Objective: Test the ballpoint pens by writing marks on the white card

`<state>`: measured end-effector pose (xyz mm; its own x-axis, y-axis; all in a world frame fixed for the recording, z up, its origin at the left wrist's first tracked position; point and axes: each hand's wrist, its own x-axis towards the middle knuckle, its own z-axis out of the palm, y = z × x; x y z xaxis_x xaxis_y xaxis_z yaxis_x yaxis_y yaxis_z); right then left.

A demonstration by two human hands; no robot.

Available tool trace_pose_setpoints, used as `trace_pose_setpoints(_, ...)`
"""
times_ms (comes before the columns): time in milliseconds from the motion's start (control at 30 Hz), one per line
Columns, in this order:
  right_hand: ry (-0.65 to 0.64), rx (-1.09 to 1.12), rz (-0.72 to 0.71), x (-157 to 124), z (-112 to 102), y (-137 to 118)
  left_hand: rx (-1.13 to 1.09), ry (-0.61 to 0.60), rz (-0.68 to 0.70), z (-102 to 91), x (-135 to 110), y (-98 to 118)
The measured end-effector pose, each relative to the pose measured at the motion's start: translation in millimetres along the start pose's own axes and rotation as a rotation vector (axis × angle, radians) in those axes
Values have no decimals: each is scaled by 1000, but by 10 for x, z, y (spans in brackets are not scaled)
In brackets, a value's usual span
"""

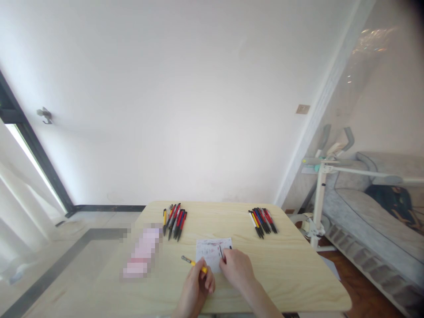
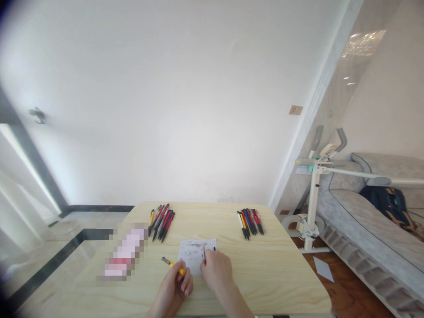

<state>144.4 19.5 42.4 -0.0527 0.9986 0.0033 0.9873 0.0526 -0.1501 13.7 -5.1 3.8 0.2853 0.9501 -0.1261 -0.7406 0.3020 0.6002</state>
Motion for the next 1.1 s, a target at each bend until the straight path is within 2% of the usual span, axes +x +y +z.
trace_pose_setpoints(1100, 25, 11, -8, 17, 48, 34, 1, 5, 3, -7, 11, -3)
